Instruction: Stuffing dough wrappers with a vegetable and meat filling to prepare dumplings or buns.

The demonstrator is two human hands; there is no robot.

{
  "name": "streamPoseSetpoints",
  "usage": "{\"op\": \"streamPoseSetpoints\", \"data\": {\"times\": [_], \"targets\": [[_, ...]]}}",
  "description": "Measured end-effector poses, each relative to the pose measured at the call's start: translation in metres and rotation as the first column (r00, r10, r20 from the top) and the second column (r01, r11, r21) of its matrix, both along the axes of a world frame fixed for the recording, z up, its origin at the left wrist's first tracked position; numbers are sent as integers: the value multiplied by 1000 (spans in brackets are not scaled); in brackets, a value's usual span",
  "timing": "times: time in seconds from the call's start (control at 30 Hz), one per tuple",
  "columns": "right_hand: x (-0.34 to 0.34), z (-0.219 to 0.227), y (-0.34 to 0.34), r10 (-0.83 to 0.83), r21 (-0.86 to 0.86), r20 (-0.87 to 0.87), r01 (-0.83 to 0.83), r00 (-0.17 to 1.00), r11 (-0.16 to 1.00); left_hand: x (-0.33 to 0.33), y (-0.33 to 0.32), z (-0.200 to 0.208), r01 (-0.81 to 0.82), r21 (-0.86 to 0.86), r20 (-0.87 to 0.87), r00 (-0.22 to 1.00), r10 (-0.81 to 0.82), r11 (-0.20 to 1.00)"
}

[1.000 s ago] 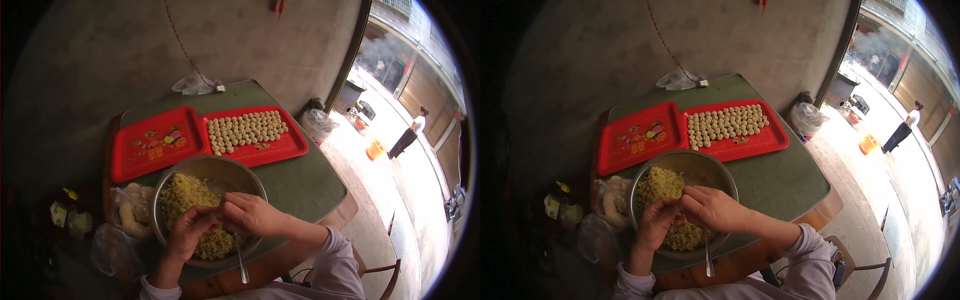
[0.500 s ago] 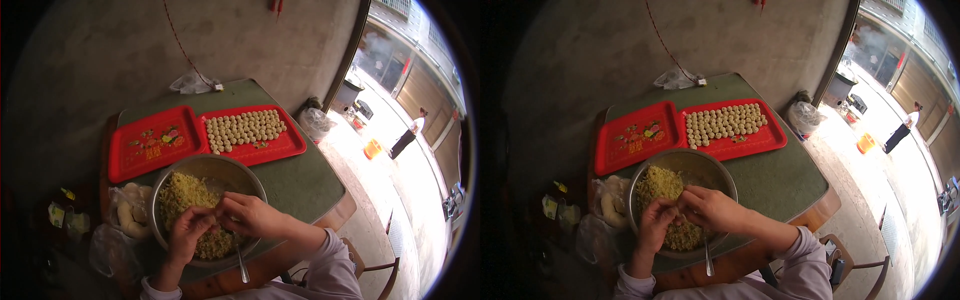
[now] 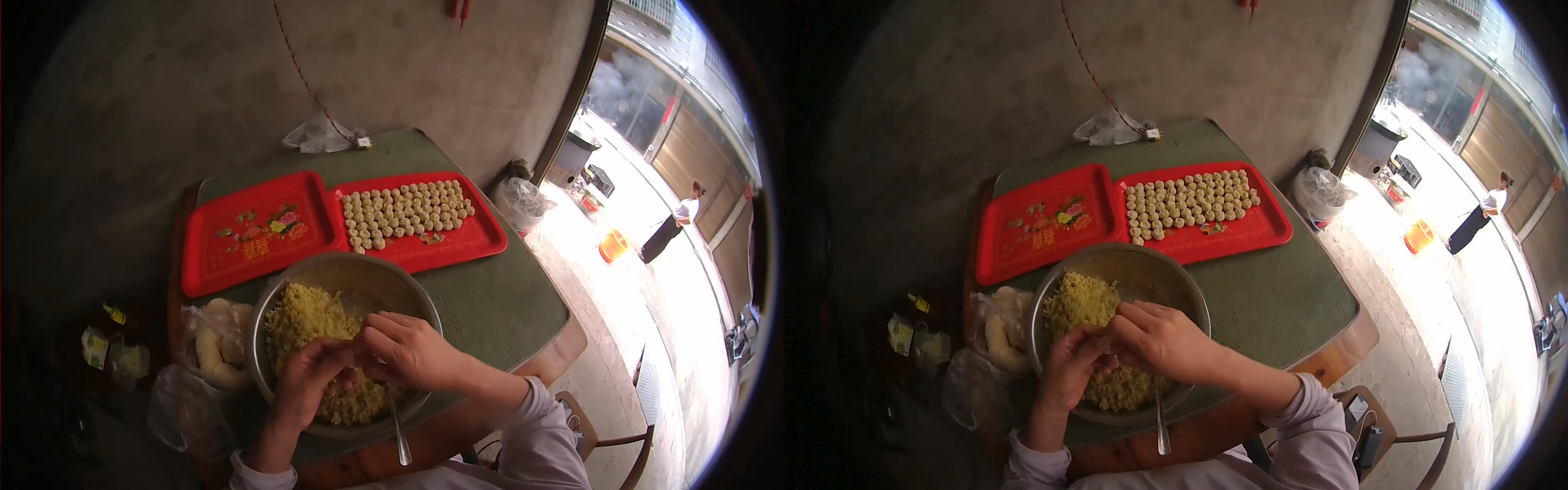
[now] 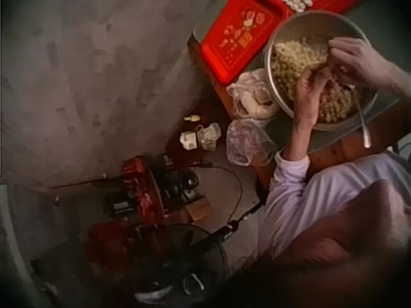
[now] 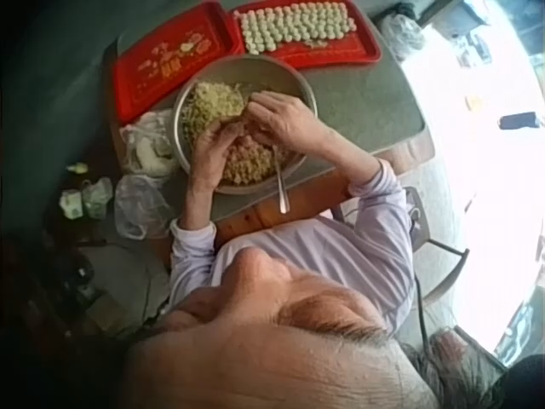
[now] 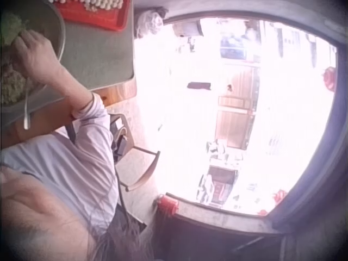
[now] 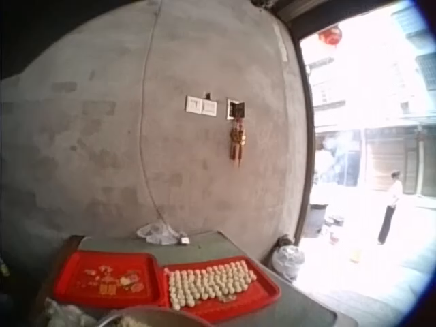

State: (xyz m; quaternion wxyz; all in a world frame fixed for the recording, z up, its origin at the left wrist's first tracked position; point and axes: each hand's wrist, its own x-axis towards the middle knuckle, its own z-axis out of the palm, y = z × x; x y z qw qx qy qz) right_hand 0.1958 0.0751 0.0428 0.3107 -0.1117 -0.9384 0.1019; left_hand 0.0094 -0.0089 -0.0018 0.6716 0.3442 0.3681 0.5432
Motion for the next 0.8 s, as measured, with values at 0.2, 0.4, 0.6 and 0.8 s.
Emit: {"op": "streamPoseSetpoints", "data": {"times": [0.2,0.4,0.6,0.8], "targets": [[-7,-26,-3,-140,-420,-190,49,972,906,13,-1,0,-175,148,-99,977,191,973],[2,-11,7,4,-82,-61,-9,998,997,3,-1,-6,-98,65,-134,985,106,993],[3,5,10,56,75,100,-63,993,995,-4,0,0,-29,-31,-66,997,27,999],[1,8,9,95,127,113,-109,989,986,-7,0,2,-10,-14,-98,995,8,1000]]}}
